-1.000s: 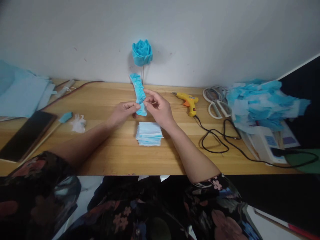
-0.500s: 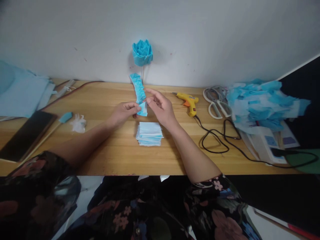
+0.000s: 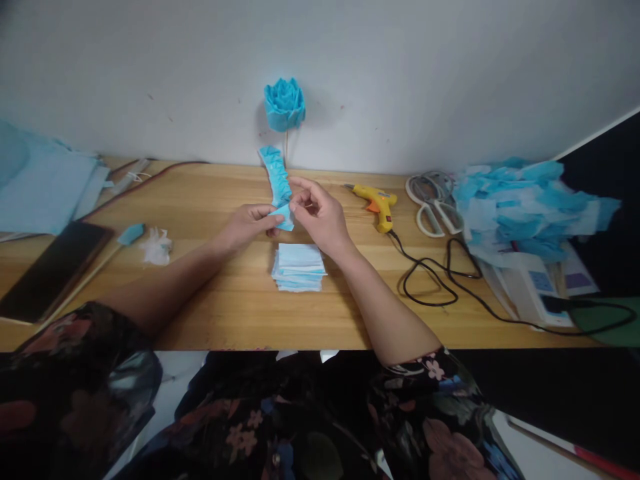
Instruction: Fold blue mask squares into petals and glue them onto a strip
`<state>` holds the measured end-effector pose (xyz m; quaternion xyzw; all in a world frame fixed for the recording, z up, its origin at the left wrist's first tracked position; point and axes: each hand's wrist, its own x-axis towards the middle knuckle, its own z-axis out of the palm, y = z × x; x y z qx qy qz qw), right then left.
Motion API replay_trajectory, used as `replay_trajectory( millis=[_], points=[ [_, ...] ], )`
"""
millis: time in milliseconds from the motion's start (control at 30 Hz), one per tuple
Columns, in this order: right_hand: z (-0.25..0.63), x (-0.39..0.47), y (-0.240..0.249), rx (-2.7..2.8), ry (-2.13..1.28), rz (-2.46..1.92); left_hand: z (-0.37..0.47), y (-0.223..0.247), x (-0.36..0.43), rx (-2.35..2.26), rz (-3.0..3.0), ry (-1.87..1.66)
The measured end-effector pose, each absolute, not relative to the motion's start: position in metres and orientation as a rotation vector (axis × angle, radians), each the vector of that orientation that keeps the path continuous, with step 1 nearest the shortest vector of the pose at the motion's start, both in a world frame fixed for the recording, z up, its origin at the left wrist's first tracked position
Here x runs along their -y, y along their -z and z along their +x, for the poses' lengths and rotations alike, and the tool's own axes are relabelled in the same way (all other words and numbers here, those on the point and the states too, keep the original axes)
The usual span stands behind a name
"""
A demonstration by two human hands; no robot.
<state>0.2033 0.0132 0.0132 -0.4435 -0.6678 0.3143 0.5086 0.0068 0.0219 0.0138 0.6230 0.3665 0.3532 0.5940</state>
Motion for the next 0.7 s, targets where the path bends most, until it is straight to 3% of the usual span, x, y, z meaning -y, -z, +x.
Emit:
replay_trajectory(
  millis=[400,700],
  points=[
    [0.206,-0.009,-0.017,1.724,-0.555,-1.064,0.008,-0.012,-0.024,-0.88,1.42,-0.849],
    [0.209,-0.018,-0.006,1.633,-0.589,-1.052,0.006,-0.012,-0.026,-0.771,1.403,-0.812]
  ],
)
